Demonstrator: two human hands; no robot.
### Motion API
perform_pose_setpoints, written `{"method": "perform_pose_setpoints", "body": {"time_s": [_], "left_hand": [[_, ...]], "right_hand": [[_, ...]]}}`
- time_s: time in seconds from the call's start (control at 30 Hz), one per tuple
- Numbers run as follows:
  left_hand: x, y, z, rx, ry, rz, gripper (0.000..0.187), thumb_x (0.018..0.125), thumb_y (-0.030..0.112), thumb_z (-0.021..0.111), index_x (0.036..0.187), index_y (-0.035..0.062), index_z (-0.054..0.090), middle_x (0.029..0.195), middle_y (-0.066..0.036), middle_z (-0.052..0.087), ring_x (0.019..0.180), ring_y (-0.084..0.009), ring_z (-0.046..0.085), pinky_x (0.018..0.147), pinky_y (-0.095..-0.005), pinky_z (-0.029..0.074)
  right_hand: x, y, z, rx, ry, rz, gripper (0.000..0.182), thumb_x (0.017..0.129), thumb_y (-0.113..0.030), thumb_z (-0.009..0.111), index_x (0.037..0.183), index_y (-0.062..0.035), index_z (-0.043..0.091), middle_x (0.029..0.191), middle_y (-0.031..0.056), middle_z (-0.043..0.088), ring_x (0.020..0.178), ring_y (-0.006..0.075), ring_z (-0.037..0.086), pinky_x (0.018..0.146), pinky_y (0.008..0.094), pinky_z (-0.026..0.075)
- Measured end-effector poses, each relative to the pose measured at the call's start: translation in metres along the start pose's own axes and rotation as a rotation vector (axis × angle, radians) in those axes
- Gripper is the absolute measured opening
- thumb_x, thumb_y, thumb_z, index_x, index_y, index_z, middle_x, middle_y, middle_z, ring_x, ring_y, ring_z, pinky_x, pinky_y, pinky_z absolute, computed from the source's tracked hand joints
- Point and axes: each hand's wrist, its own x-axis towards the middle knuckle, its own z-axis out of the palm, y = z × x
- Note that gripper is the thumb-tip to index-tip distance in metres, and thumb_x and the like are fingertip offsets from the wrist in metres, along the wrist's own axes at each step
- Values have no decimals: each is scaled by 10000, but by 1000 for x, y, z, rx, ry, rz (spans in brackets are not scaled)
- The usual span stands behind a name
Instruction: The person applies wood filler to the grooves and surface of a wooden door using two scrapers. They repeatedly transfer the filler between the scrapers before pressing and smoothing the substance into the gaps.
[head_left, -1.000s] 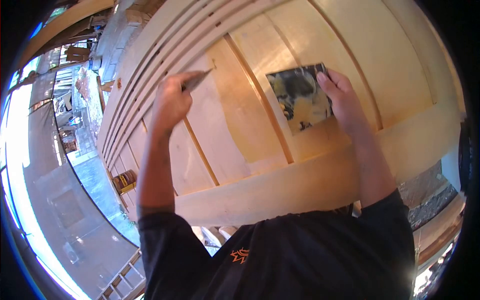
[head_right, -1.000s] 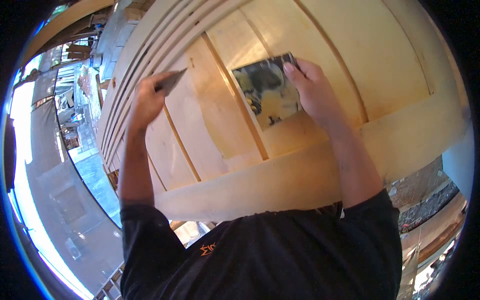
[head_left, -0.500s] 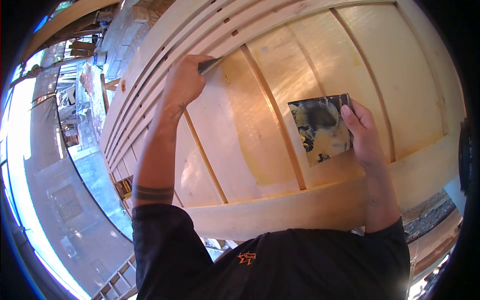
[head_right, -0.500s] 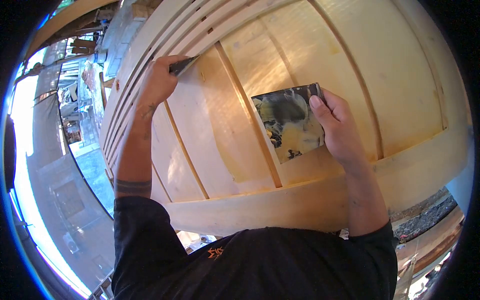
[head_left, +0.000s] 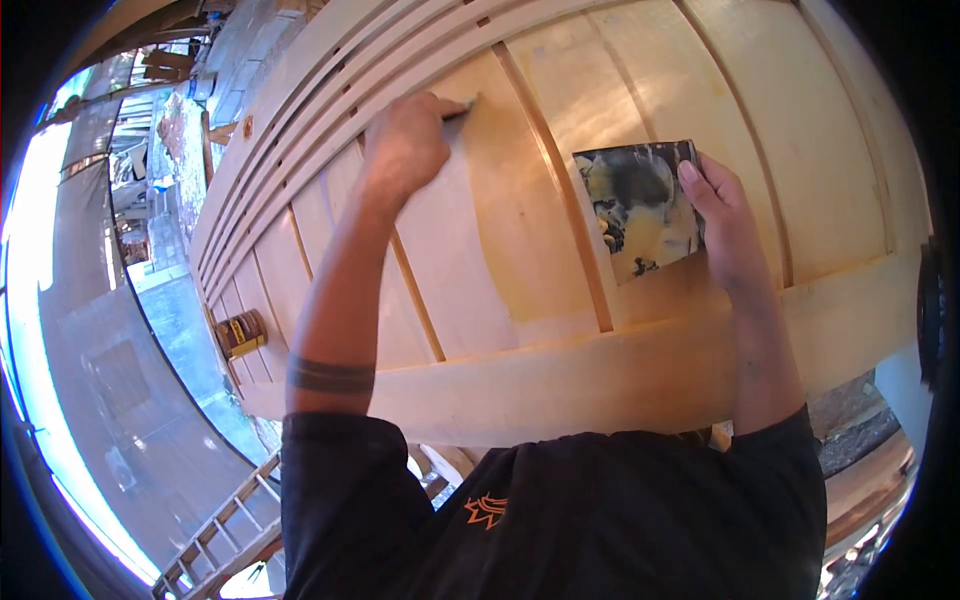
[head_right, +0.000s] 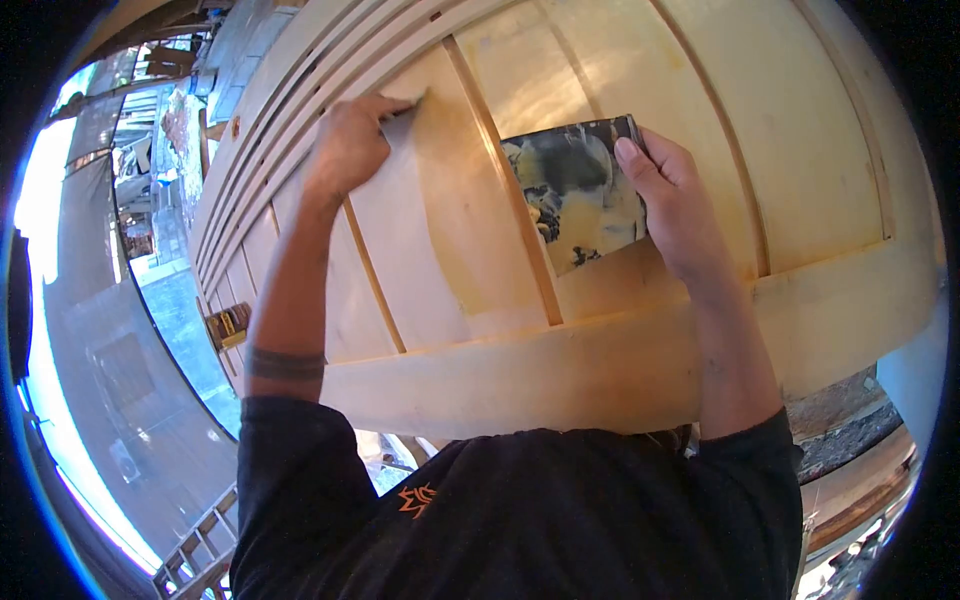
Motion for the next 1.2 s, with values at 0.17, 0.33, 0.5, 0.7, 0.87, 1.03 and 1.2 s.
{"method": "perform_pose_setpoints", "body": {"time_s": [0.17, 0.33, 0.5, 0.7, 0.87, 1.03, 1.2], "left_hand": [[-86, 45, 18, -63, 46, 15, 450, 701, -109, 497, 1063, 65, 700, 1011, -146, 670, 922, -347, 631, 821, -409, 496], [-165, 87, 39, -82, 83, 2, 431, 723, -99, 524, 1086, 64, 690, 1060, -132, 660, 965, -330, 617, 855, -411, 500], [-226, 126, 44, -84, -3, -18, 501, 692, -109, 541, 1145, 70, 658, 1120, -134, 645, 1038, -337, 605, 878, -408, 505], [-183, 75, -15, -197, -77, -85, 501, 721, -144, 471, 1136, 66, 657, 1119, -161, 655, 1072, -307, 619, 926, -393, 489], [-53, -32, -31, -85, 157, -4, 493, 707, -107, 453, 1117, 62, 671, 1052, -192, 669, 1001, -334, 642, 905, -379, 490], [11, -58, -36, -51, -5, -100, 545, 665, -79, 458, 1132, 96, 678, 961, -237, 666, 928, -375, 639, 847, -410, 488], [19, -71, -30, -30, 3, -34, 551, 653, -93, 460, 1126, 88, 678, 934, -241, 665, 913, -389, 636, 830, -418, 487]], "right_hand": [[-10, 0, 1, 60, 0, 45, 295, 1001, -232, 474, 1080, 18, 610, 920, -30, 586, 868, 41, 481, 823, 200, 386], [-9, 1, -2, 132, -23, 70, 307, 995, -245, 485, 1091, 18, 610, 958, -12, 615, 896, 45, 516, 827, 202, 407], [-12, 0, -1, 96, 17, 81, 301, 993, -241, 487, 1090, 18, 608, 950, -7, 624, 868, 48, 527, 806, 205, 420], [-9, 0, 0, 60, -15, 79, 292, 997, -233, 477, 1076, 18, 603, 926, -15, 611, 859, 46, 514, 800, 208, 414], [-6, 3, -5, -61, -5, 31, 278, 1000, -214, 469, 1081, 19, 598, 919, -18, 599, 864, 48, 504, 814, 212, 408], [-5, -8, 2, -45, 34, 24, 278, 1003, -210, 462, 1085, 21, 596, 936, -15, 602, 880, 52, 501, 828, 220, 407], [-5, -1, -3, 4, 71, 87, 292, 1003, -203, 466, 1129, 29, 589, 974, -4, 613, 905, 55, 503, 846, 218, 400]]}}
